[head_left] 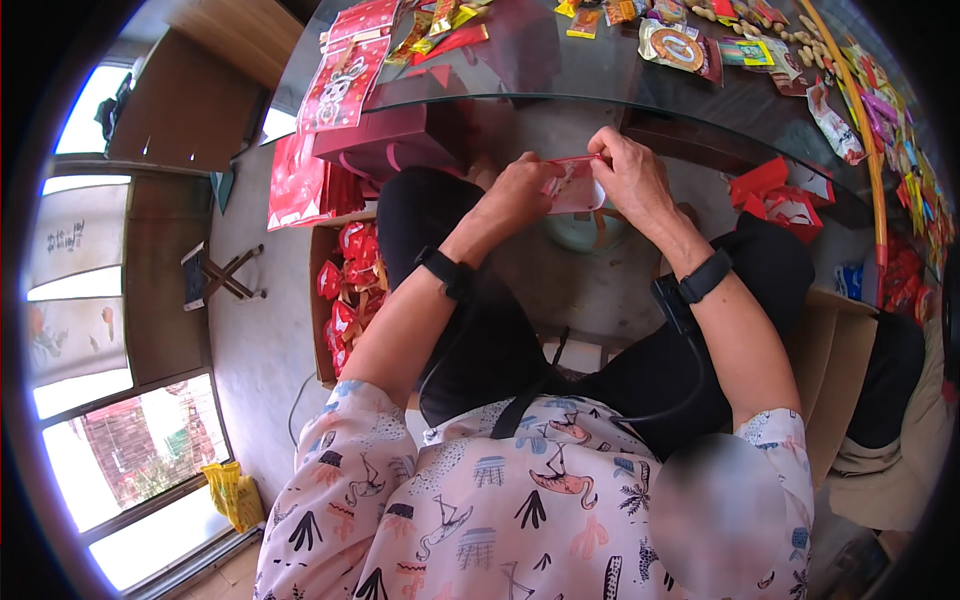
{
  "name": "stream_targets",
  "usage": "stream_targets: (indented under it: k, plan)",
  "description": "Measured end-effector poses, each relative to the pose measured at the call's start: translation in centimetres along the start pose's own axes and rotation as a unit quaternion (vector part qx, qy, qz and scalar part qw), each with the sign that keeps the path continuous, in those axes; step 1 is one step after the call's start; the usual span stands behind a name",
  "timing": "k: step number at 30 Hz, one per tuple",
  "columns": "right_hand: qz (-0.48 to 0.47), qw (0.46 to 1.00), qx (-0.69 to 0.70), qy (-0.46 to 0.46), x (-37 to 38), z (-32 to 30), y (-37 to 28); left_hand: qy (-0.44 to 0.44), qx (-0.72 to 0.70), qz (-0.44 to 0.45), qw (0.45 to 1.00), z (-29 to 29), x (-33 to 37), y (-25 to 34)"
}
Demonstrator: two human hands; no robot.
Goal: Packing small red gift bags with candies and peanuts.
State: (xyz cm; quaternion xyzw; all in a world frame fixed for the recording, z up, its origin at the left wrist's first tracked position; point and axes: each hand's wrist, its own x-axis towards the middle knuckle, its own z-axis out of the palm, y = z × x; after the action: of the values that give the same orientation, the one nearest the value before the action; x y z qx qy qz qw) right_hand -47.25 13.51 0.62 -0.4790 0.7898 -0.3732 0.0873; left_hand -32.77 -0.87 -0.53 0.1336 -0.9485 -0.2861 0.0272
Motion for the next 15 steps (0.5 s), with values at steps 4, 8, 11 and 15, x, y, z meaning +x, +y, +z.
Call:
stream_targets:
  k: [4,8,11,15]
  plan:
    - [0.003,0.999,0.037,0.015,0.1,0.4,0.7,-0.008,0.002,-0.008,1.000,0.0,-0.4,0.7]
    - [-0.011,0.998,0.048,0.026,0.3,0.3,1.0,0.007,0.046,-0.008,0.999,0.0,-0.4,1.9]
    - [0.009,1.000,0.027,0.010,0.3,-0.2,0.6,0.044,0.021,0.028,0.998,0.1,-0.1,2.3]
    - [0.005,0.998,0.063,0.015,0.4,-1.8,-1.0,0.028,0.032,0.020,0.999,0.3,0.5,2.1]
